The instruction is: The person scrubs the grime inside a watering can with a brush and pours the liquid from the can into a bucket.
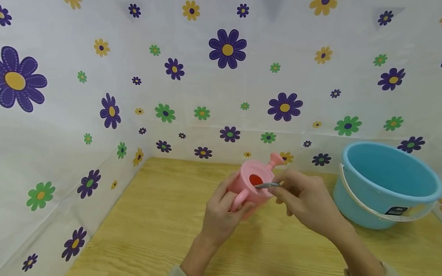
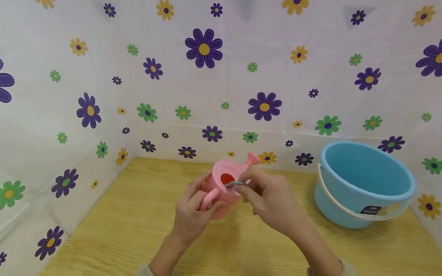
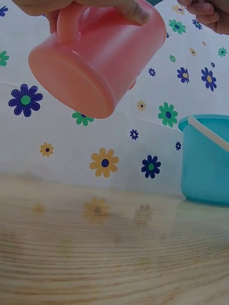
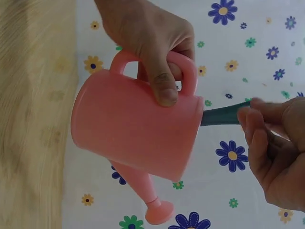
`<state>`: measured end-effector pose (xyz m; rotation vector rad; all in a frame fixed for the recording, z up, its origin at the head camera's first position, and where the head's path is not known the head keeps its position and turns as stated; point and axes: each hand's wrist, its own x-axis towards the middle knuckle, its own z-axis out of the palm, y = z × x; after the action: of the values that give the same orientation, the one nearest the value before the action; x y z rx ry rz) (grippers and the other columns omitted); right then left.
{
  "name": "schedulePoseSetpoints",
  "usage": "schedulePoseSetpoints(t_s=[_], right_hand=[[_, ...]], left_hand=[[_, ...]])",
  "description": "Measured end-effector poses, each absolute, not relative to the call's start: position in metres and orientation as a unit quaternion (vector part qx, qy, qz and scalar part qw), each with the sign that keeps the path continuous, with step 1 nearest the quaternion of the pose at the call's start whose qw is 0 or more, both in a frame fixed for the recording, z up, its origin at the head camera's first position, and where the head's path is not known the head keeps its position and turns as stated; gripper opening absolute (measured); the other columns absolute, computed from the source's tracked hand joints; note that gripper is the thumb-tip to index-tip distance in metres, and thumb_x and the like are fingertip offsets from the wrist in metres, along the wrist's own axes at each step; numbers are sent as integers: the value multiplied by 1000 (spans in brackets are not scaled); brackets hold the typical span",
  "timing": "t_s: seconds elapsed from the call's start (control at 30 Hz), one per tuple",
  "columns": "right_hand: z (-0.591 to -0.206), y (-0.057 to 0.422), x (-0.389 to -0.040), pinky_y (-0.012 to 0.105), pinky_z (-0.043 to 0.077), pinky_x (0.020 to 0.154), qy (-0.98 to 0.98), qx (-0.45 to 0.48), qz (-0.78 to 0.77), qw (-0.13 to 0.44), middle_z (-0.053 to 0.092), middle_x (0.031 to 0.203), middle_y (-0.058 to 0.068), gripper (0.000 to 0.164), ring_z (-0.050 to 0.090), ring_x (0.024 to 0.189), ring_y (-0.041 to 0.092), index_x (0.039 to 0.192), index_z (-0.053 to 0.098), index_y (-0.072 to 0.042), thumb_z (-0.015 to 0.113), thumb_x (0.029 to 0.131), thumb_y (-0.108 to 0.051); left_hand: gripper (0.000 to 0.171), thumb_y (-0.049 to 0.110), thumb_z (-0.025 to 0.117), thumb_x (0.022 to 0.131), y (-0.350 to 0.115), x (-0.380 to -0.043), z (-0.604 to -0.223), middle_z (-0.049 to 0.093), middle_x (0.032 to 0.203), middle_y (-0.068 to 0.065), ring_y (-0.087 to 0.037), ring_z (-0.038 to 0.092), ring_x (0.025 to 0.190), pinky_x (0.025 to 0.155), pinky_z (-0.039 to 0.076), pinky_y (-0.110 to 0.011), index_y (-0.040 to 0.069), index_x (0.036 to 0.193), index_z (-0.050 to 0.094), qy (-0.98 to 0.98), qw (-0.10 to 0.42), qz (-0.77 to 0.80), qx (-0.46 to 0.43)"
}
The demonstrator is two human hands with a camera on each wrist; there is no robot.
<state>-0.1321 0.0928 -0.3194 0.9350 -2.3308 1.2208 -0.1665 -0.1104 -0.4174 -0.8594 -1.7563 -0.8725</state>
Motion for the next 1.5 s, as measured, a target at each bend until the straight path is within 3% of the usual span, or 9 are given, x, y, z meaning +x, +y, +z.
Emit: schedulePoseSetpoints(t_s=[0.07,0.17,0.27,0.4,0.6,0.77,1.2,1.37,1.5], right_hand=[[-317,94,-131,28,49,39,-807,312,493,94,60,69,0,10,54,45,13,93,62,-13,68,87,-9],[-317,94,-131,32,52,43,-800,282,527,57,61,72,5,11,58,49,18,90,60,-10,69,87,-15],[-319,91,-129,30,51,44,-822,246,505,97,60,71,2,13,58,53,16,86,59,-12,70,86,-18],[-324,86,-128,22,43,40,-853,230,425,196,57,67,-5,13,51,50,10,86,57,-13,67,85,-4],[-321,80,-134,15,39,40,-848,277,322,316,57,64,-5,29,44,48,1,104,62,-6,70,79,6],[-313,76,-141,12,37,43,-822,335,245,390,55,62,-2,24,41,50,3,98,65,-2,71,76,6],[-314,61,-149,17,38,36,-789,404,81,455,63,70,4,34,39,44,10,98,57,-1,76,71,7],[-314,61,-153,21,49,45,-776,421,99,460,66,76,6,36,47,48,12,96,56,-1,77,69,8],[-315,67,-153,23,52,47,-774,416,97,467,64,73,6,19,50,50,13,95,56,0,69,82,1]], left_hand=[[29,23,77,78,-111,-166,-418,55,127,-21,-31,61,107,90,52,-34,2,74,57,-721,477,-360,-351],[29,23,77,78,-111,-166,-418,55,127,-21,-30,60,107,91,52,-34,2,75,58,-723,476,-363,-346],[30,24,76,79,-112,-165,-420,55,126,-21,-30,61,106,90,52,-33,1,73,58,-719,482,-362,-345],[31,24,77,78,-112,-162,-422,56,124,-22,-31,62,103,89,53,-33,2,70,56,-711,491,-365,-347],[31,25,76,78,-114,-162,-421,56,125,-22,-30,62,103,89,53,-33,2,71,56,-713,494,-363,-341],[33,27,75,80,-113,-166,-419,57,123,-23,-30,63,102,88,53,-34,2,71,55,-704,512,-344,-351],[29,22,77,79,-110,-163,-417,55,126,-20,-30,62,104,88,53,-33,3,72,56,-711,487,-386,-328],[28,21,77,78,-111,-163,-414,55,127,-20,-31,60,107,88,53,-34,2,71,57,-711,481,-396,-326],[28,21,78,77,-111,-163,-414,55,127,-20,-30,61,107,89,53,-35,2,72,58,-713,483,-388,-328]])
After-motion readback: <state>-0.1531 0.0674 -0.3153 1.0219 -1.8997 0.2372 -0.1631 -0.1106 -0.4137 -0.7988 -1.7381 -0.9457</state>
